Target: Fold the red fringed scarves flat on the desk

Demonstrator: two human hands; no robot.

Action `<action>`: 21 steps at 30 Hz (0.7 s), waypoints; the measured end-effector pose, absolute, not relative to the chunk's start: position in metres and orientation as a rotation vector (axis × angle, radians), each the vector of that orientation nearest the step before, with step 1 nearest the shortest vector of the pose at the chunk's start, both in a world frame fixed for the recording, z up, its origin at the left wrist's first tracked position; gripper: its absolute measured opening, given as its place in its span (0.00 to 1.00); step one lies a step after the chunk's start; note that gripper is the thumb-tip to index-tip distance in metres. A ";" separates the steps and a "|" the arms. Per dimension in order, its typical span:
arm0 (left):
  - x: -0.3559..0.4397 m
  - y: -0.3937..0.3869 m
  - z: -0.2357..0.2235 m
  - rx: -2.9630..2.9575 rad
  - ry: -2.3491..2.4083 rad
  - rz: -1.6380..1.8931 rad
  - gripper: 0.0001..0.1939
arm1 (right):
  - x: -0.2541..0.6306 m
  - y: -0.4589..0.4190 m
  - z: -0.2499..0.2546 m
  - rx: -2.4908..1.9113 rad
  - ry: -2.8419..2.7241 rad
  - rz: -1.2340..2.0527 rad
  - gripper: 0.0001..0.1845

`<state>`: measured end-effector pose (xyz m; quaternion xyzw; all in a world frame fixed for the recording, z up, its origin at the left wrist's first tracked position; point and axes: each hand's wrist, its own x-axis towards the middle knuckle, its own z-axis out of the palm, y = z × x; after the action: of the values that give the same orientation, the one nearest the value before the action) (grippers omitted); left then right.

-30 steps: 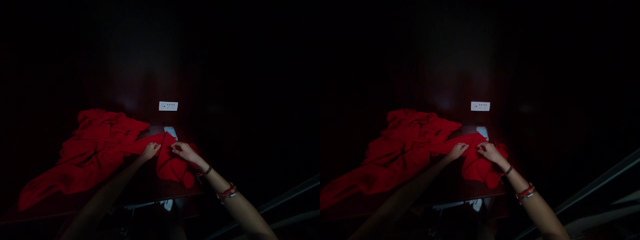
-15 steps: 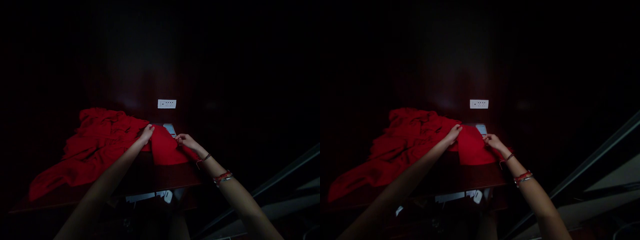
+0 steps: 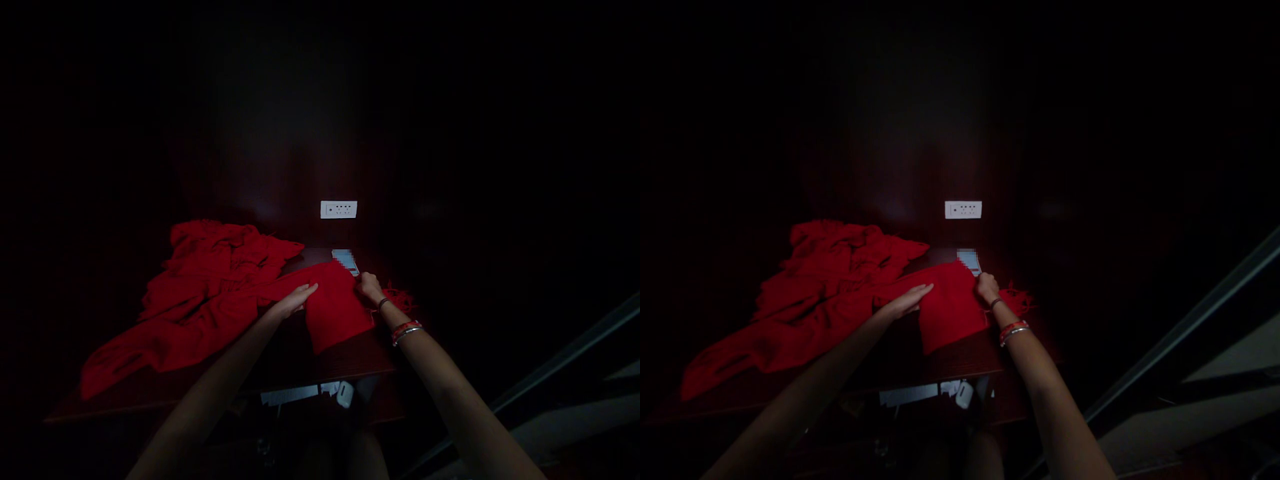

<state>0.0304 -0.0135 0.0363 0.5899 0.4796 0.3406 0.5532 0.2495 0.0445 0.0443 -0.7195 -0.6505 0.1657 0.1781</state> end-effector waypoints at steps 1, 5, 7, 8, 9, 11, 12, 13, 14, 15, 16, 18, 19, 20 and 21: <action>0.024 -0.016 0.034 1.356 1.035 0.756 0.19 | 0.255 0.049 0.049 -2.032 -1.828 0.450 0.13; 0.003 -0.015 0.042 1.335 0.808 0.727 0.18 | 0.282 0.071 0.077 -2.018 -1.778 0.375 0.15; 0.001 -0.011 0.055 1.335 0.800 0.866 0.17 | 0.293 0.082 0.088 -2.039 -1.763 0.346 0.15; 0.001 -0.009 0.061 1.334 0.796 0.942 0.17 | 0.296 0.086 0.091 -2.056 -1.760 0.339 0.15; 0.003 -0.007 0.065 1.338 0.788 0.988 0.17 | 0.298 0.090 0.092 -2.075 -1.760 0.336 0.14; 0.008 -0.007 0.066 1.375 0.805 0.937 0.20 | 0.298 0.093 0.088 -2.109 -1.767 0.339 0.13; 0.010 -0.008 0.063 1.395 0.830 0.857 0.23 | 0.297 0.093 0.083 -2.119 -1.774 0.343 0.13; 0.012 -0.009 0.057 1.419 0.874 0.764 0.27 | 0.296 0.092 0.076 -2.123 -1.782 0.345 0.13; 0.013 -0.010 0.050 1.449 0.939 0.678 0.29 | 0.294 0.090 0.069 -2.120 -1.793 0.344 0.14; 0.014 -0.011 0.044 1.481 1.010 0.616 0.29 | 0.293 0.087 0.062 -2.114 -1.803 0.342 0.16; 0.014 -0.011 0.039 1.513 1.074 0.578 0.26 | 0.292 0.083 0.056 -2.109 -1.808 0.343 0.18; 0.015 -0.010 0.039 1.558 1.174 0.599 0.19 | 0.290 0.074 0.043 -2.104 -1.831 0.355 0.26; 0.016 -0.010 0.044 1.554 1.188 0.647 0.17 | 0.288 0.068 0.038 -2.102 -1.872 0.360 0.30; 0.018 -0.011 0.053 1.529 1.154 0.709 0.16 | 0.286 0.062 0.033 -2.098 -1.940 0.357 0.32; 0.020 -0.013 0.064 1.495 1.090 0.772 0.17 | 0.284 0.057 0.029 -2.093 -2.027 0.340 0.33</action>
<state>0.0200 -0.0132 0.0637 0.6283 0.4584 0.3244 0.5384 0.2839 0.0567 0.0290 -0.7097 -0.6872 0.1154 0.1039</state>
